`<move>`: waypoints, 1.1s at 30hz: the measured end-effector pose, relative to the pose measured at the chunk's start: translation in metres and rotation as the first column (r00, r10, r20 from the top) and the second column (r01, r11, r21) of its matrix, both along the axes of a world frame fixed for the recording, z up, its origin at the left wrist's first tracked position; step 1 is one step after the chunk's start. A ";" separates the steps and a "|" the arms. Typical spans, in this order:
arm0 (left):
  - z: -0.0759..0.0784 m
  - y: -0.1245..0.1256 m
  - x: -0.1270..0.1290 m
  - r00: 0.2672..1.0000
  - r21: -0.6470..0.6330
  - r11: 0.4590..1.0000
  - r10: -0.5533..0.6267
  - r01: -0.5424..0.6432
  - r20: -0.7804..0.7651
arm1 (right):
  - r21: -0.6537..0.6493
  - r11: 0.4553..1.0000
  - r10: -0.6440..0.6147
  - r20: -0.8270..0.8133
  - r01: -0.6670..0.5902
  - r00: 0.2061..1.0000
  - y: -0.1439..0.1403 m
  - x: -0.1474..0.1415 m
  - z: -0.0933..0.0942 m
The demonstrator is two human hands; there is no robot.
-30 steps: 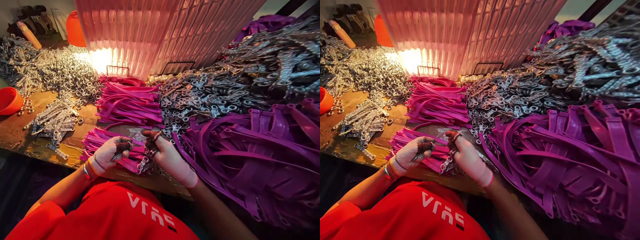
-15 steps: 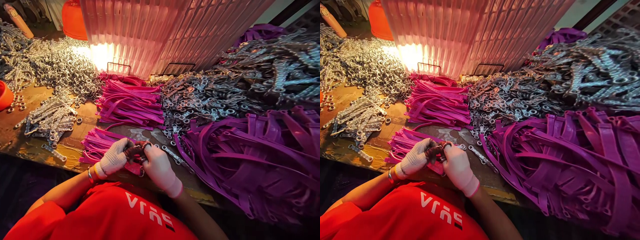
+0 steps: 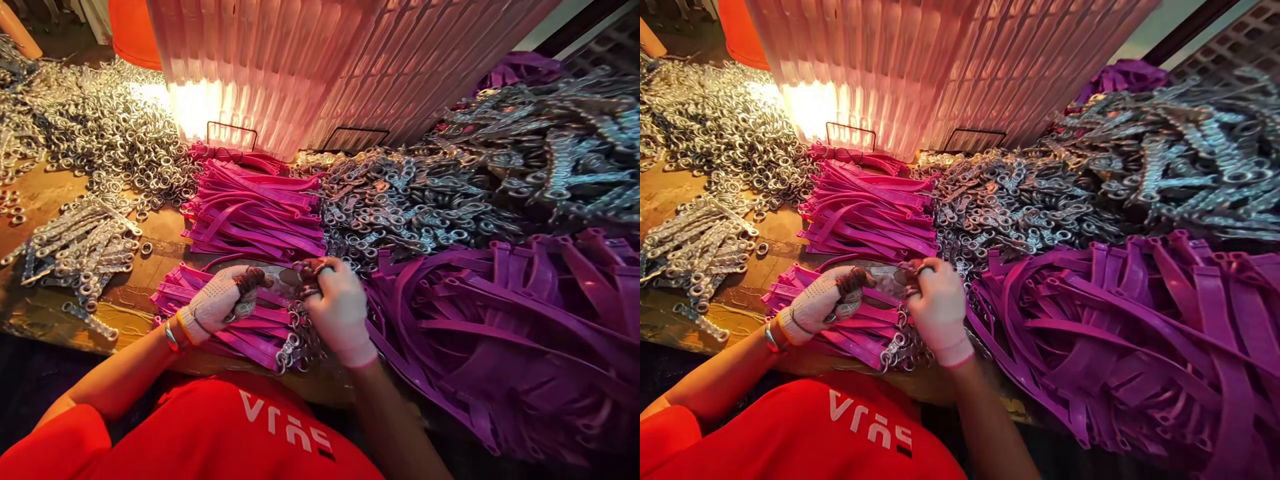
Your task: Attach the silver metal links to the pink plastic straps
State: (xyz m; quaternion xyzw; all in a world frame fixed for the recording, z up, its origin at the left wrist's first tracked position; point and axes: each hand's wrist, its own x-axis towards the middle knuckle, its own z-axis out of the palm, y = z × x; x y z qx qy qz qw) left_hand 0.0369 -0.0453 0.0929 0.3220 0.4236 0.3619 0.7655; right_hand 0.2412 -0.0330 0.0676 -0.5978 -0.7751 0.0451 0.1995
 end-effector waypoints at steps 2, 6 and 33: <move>0.000 0.006 -0.003 0.999 -0.005 1.000 -0.015 0.014 -0.038 | 0.016 0.999 -0.039 0.169 0.037 0.985 0.024 0.013 -0.001; -0.005 0.008 0.003 0.987 -0.095 0.991 -0.104 0.093 -0.125 | -0.023 1.000 -0.012 0.316 0.020 0.949 0.039 0.020 -0.007; 0.027 -0.060 0.005 0.935 0.129 0.962 -0.194 0.241 -0.297 | -0.026 0.974 0.216 -0.174 -0.224 0.961 -0.093 -0.012 0.042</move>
